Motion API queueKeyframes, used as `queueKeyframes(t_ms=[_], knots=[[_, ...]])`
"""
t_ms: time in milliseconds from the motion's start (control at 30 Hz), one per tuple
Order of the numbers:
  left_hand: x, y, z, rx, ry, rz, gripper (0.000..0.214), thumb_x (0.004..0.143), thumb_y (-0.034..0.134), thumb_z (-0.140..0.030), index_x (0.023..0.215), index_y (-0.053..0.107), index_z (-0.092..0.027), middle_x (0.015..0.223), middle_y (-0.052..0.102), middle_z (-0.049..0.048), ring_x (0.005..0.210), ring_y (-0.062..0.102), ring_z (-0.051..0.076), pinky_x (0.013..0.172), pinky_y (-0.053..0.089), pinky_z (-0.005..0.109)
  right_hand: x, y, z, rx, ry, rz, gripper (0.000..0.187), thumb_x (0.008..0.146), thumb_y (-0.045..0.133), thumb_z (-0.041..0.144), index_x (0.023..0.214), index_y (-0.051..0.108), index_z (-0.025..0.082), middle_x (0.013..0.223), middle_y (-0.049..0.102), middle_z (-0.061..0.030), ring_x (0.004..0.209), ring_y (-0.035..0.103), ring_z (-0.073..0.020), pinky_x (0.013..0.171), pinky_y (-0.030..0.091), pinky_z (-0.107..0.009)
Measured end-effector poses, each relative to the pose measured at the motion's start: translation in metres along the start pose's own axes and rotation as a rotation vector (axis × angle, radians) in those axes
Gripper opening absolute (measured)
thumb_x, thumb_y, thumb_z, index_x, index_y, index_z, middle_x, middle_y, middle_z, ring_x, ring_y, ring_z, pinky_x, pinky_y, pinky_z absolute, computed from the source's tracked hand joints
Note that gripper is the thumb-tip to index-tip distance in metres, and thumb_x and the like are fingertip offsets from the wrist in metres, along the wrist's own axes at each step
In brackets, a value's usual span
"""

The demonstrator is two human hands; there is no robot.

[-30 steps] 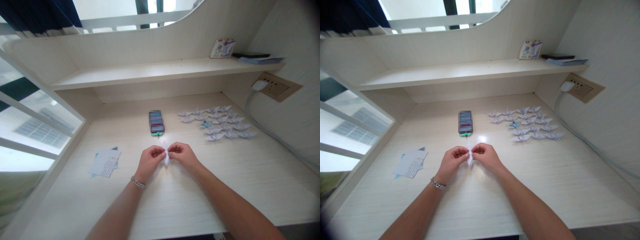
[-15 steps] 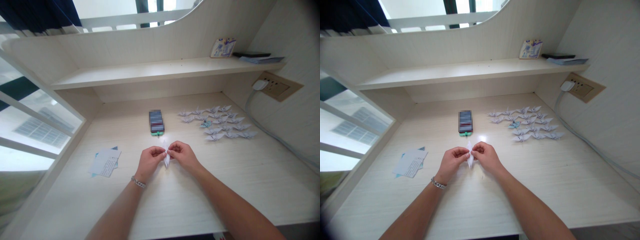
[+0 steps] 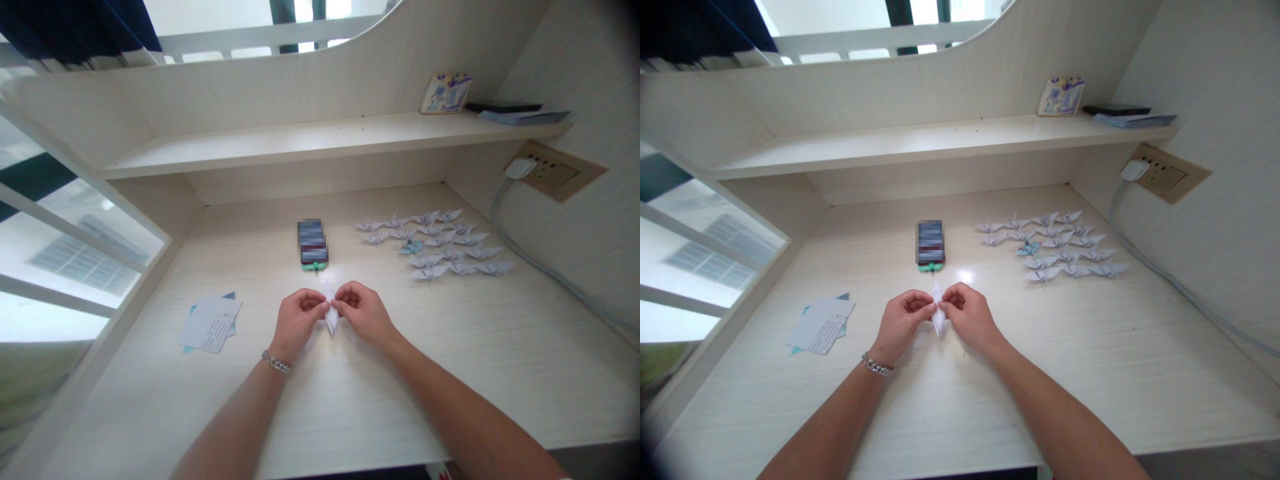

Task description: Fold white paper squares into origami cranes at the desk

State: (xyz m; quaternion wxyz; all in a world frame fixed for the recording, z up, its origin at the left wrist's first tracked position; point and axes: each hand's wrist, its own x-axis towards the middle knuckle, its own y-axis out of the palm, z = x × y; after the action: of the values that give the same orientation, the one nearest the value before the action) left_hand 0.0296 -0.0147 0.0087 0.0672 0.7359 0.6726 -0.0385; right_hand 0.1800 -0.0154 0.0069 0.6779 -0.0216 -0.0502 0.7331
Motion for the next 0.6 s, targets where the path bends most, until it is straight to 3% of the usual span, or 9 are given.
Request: queueKeyframes(t_ms=[233, 600], knots=[[0.0012, 0.0011, -0.0007, -0.068, 0.058, -0.057, 0.022, 0.06, 0.071, -0.016, 0.073, 0.054, -0.013, 0.066, 0.059, -0.0009, 0.059, 0.054, 0.007, 0.055, 0.043, 0.017, 0.0011, 0.0061, -0.0079, 0.211, 0.069, 0.027, 0.019, 0.068, 0.064, 0.025, 0.081, 0.054, 0.018, 0.066, 0.057, 0.0008, 0.06, 0.056, -0.0136, 0.056, 0.046, -0.026], [-0.001, 0.0019, -0.0013, -0.047, 0.082, -0.116, 0.026, 0.061, 0.07, -0.017, 0.078, 0.052, -0.014, 0.065, 0.06, 0.0002, 0.06, 0.057, 0.01, 0.058, 0.046, 0.021, 0.0028, 0.0064, -0.0093, 0.268, 0.049, 0.027, 0.026, 0.066, 0.067, 0.025, 0.085, 0.051, 0.018, 0.069, 0.058, 0.0001, 0.065, 0.057, -0.0138, 0.06, 0.046, -0.026]])
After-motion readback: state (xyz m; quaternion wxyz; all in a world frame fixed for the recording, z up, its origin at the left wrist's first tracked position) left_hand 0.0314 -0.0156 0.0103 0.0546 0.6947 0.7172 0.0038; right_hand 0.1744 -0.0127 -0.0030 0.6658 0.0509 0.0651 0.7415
